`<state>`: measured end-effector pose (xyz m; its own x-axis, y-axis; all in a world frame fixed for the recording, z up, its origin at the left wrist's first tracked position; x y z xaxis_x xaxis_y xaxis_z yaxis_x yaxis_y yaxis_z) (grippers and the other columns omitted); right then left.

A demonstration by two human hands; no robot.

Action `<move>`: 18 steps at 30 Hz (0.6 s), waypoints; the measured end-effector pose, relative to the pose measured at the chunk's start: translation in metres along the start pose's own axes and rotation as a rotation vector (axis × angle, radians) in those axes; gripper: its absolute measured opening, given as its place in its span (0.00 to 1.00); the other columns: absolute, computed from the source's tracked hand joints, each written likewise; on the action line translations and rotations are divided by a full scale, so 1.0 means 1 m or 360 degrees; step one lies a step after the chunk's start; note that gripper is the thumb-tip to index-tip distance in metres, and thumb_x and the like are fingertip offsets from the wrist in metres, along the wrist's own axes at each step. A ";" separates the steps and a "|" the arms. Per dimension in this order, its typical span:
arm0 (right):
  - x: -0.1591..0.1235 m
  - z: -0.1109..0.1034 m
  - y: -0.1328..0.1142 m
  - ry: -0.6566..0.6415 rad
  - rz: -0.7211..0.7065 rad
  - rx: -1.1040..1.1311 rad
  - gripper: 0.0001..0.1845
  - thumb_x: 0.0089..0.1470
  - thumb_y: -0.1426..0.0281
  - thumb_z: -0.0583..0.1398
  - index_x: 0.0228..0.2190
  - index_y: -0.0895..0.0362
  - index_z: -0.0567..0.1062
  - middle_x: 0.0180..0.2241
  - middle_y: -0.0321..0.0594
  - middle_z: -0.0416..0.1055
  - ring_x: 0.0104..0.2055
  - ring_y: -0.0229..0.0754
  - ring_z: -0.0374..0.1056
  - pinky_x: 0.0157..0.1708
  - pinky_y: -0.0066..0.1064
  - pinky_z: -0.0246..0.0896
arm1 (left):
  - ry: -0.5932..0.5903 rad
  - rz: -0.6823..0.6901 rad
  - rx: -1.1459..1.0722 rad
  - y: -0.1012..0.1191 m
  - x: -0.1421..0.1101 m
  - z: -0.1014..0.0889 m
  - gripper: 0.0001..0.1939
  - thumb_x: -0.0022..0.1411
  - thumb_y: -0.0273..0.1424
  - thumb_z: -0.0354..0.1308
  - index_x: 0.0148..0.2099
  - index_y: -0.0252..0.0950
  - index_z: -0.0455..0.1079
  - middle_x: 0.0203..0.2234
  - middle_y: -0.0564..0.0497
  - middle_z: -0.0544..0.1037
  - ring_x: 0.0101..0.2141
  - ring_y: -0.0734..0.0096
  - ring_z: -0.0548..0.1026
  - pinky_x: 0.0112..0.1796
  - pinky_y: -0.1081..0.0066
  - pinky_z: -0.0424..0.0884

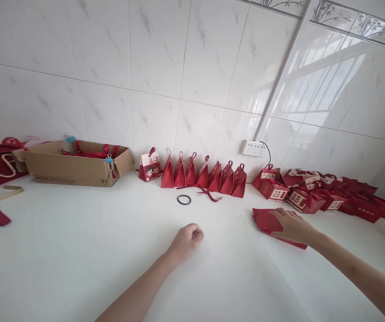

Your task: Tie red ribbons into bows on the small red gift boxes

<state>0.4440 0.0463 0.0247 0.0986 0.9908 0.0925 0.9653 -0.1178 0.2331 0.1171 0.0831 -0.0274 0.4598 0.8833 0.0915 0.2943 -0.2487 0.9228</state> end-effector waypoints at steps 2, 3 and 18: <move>0.002 0.009 -0.018 0.0006 -0.0138 -0.0180 0.21 0.47 0.71 0.59 0.45 0.60 0.72 0.48 0.54 0.69 0.44 0.58 0.70 0.41 0.47 0.65 | 0.0078 0.0005 -0.0004 -0.001 0.004 -0.006 0.11 0.55 0.36 0.48 0.27 0.36 0.66 0.24 0.52 0.73 0.28 0.69 0.72 0.28 0.72 0.65; 0.004 0.015 -0.026 0.0025 -0.0210 -0.0274 0.19 0.47 0.76 0.57 0.43 0.60 0.73 0.46 0.53 0.71 0.42 0.57 0.71 0.39 0.46 0.66 | 0.0141 0.0009 0.0005 -0.002 0.009 -0.013 0.11 0.56 0.36 0.47 0.28 0.36 0.66 0.25 0.51 0.74 0.29 0.69 0.73 0.30 0.72 0.67; -0.022 0.035 -0.054 0.1063 -0.0719 -0.0659 0.20 0.51 0.80 0.48 0.38 0.59 0.77 0.35 0.49 0.75 0.36 0.51 0.72 0.32 0.41 0.70 | 0.1386 -0.0026 0.0572 0.018 0.167 -0.206 0.29 0.52 0.35 0.61 0.53 0.26 0.60 0.53 0.29 0.63 0.56 0.40 0.60 0.52 0.49 0.60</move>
<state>0.3985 0.0330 -0.0240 -0.5536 0.7190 0.4202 0.7013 0.1304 0.7008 0.0265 0.3082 0.0812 -0.2919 0.8379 0.4613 0.6027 -0.2134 0.7689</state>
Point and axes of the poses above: each hand's wrist, its own x-axis towards the middle knuckle, its own z-axis out of the palm, y = z × x, the point moved 10 cm from there along x, towards the middle knuckle
